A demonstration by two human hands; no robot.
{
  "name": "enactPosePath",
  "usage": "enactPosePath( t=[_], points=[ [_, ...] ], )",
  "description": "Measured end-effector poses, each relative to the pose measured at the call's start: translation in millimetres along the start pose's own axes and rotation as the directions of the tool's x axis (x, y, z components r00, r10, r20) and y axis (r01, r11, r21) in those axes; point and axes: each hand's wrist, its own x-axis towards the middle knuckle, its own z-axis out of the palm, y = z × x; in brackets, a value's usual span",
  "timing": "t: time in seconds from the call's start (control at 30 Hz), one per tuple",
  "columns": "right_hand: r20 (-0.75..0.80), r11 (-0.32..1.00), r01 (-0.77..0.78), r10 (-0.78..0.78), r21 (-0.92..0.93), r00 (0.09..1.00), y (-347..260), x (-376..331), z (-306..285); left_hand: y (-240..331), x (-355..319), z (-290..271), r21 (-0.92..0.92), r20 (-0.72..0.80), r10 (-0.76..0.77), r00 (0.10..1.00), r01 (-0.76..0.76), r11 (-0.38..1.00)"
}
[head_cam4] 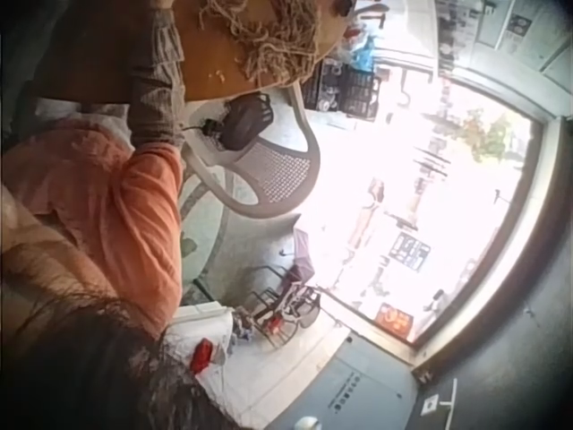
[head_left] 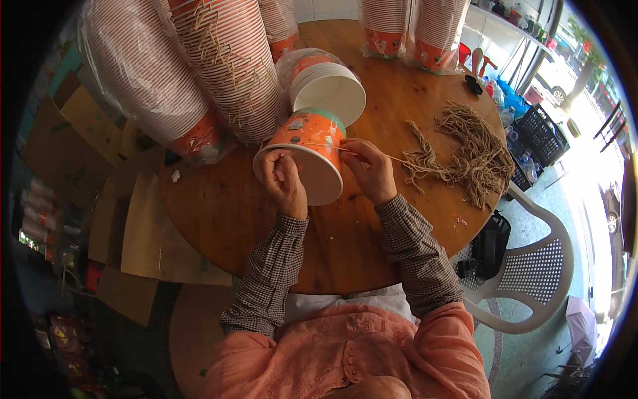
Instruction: Attaching rope handles to paper buckets.
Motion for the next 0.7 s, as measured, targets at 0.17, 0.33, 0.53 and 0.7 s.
enactPosePath(
  t=[0.17, 0.33, 0.53, 0.7],
  points=[
    [0.143, 0.999, -0.029, 0.035, -0.045, 0.989, -6.7, -2.7, -2.3, 19.4, -2.3, 3.8, 0.136, 0.101, 0.129, 0.986, -0.142, 0.981],
    [0.0, 0.98, -0.161, 0.162, 0.119, 0.987, -7.1, -7.6, 8.5, 21.8, -7.3, 2.5, 0.172, 0.262, 0.264, 0.928, -0.314, 0.934],
    [0.005, 0.967, -0.252, 0.252, 0.033, 0.968, -11.7, -10.3, 13.7, 33.6, -18.0, 8.7, 0.232, 0.46, 0.642, 0.613, -0.781, 0.58],
    [-0.032, 0.929, -0.302, 0.315, 0.216, 0.948, -6.7, -6.2, 8.5, 24.2, -9.2, 13.2, 0.077, 0.527, 0.612, 0.59, -0.75, 0.657]
  ],
)
